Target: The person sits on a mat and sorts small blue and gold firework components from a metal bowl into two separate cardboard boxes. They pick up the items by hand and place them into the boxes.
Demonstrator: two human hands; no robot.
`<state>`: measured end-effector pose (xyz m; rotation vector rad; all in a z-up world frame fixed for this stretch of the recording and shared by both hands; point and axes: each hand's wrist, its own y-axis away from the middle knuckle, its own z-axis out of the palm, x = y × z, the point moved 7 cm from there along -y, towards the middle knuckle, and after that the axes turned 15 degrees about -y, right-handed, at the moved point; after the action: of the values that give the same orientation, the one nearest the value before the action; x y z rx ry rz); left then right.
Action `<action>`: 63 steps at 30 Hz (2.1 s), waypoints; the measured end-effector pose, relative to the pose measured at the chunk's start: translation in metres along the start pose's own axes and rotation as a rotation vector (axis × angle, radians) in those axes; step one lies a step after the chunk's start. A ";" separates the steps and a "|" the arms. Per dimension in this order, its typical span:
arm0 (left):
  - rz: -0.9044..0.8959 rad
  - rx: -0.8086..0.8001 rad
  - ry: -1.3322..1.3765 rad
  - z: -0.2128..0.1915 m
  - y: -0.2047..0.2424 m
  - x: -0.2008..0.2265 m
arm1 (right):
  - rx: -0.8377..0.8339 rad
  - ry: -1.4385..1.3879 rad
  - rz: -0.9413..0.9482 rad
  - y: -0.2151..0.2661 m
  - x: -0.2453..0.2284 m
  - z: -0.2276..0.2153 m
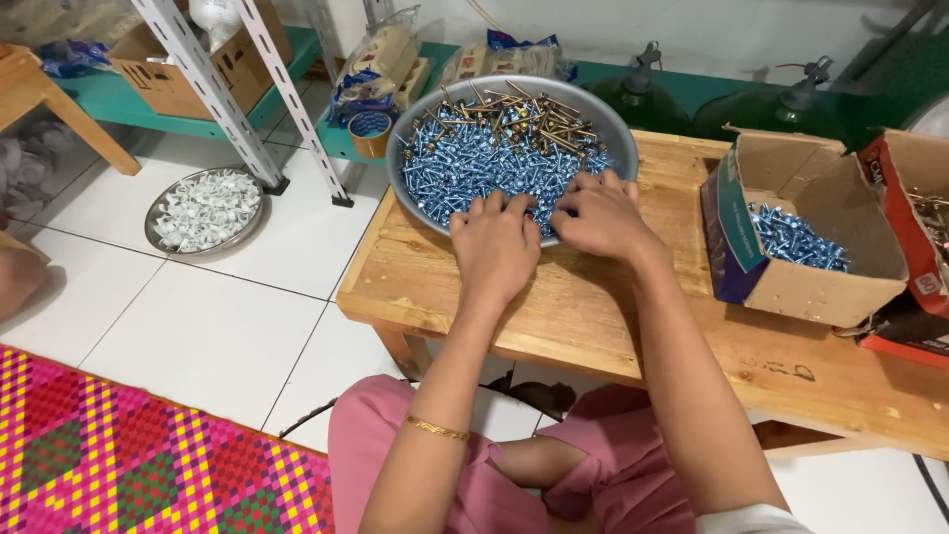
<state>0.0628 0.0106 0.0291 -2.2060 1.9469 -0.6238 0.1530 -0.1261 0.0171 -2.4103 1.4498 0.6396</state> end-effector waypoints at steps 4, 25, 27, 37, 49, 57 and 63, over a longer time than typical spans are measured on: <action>-0.002 -0.001 -0.001 0.003 0.001 0.000 | 0.004 0.037 -0.005 0.002 0.000 0.002; 0.012 0.044 0.019 0.006 0.000 -0.002 | -0.061 -0.074 0.021 0.005 0.000 -0.003; 0.008 0.047 0.013 0.007 0.000 -0.002 | -0.070 -0.073 -0.007 -0.001 0.006 0.001; 0.010 0.066 0.020 0.001 0.003 -0.001 | 0.018 -0.150 -0.072 0.007 -0.003 -0.009; 0.005 -0.006 0.026 -0.002 0.001 -0.001 | 0.283 -0.364 -0.206 0.011 -0.007 -0.022; -0.024 -0.243 0.060 0.026 -0.033 -0.010 | 0.575 -0.918 -0.346 0.021 0.000 -0.050; -0.031 -0.233 0.168 0.002 -0.026 -0.010 | 0.699 -1.098 -0.370 0.028 0.007 -0.061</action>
<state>0.0866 0.0239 0.0351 -2.3931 2.1714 -0.6343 0.1453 -0.1711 0.0668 -1.3086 0.5725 0.9269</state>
